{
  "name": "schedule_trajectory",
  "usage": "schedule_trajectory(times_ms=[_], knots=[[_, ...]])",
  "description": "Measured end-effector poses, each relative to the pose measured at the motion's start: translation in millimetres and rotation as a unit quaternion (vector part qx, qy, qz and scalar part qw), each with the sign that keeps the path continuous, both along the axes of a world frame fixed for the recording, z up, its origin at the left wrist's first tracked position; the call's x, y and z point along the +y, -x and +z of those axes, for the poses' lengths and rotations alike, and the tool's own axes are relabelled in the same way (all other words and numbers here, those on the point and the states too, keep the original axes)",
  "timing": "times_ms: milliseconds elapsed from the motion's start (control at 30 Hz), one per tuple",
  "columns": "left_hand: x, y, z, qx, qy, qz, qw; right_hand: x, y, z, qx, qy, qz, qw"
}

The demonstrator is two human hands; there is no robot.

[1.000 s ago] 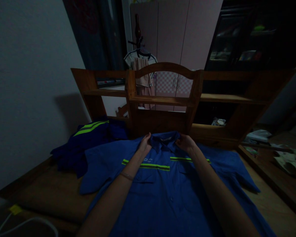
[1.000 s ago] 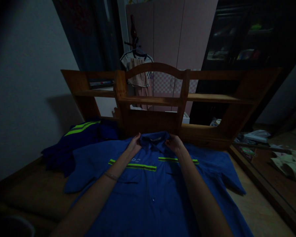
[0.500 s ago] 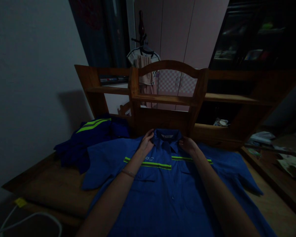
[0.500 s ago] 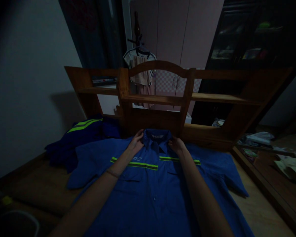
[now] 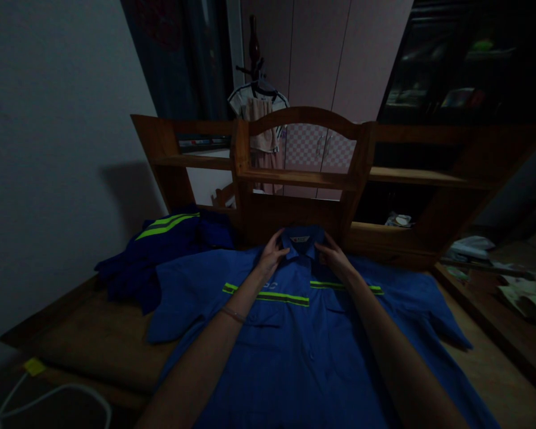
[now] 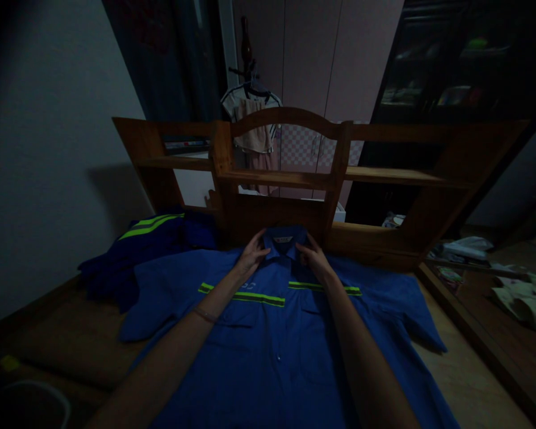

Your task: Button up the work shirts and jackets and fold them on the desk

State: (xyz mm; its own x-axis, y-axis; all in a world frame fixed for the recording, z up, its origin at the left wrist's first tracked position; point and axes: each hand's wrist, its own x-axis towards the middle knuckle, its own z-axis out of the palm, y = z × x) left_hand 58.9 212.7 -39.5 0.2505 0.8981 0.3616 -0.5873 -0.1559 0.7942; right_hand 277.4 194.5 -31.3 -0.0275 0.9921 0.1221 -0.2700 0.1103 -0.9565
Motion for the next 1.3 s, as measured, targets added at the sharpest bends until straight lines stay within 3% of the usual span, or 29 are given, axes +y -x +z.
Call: schedule_trajectory(times_ms=[433, 633, 900, 1167, 1300], knots=[[6.0, 5.0, -7.7, 0.113, 0.054, 0.006, 0.992, 9.6, -3.3, -19.7, -0.101, -0.045, -0.020, 0.994], [8.8, 8.2, -6.3, 0.044, 0.060, 0.003, 0.997, 6.6, -1.9, -18.3, -0.141, -0.039, -0.006, 0.989], [10.3, 7.8, -7.5, 0.054, 0.078, 0.028, 0.995, 4.0, -2.8, -16.4, -0.130, -0.045, -0.035, 0.990], [4.9, 4.3, -5.4, 0.135, 0.031, 0.076, 0.987, 3.6, -6.7, -17.0, -0.119, -0.049, -0.052, 0.990], [-6.1, 4.5, -1.6, 0.314, -0.101, 0.159, 0.930, 2.6, -6.3, -16.9, -0.120, -0.048, -0.055, 0.990]])
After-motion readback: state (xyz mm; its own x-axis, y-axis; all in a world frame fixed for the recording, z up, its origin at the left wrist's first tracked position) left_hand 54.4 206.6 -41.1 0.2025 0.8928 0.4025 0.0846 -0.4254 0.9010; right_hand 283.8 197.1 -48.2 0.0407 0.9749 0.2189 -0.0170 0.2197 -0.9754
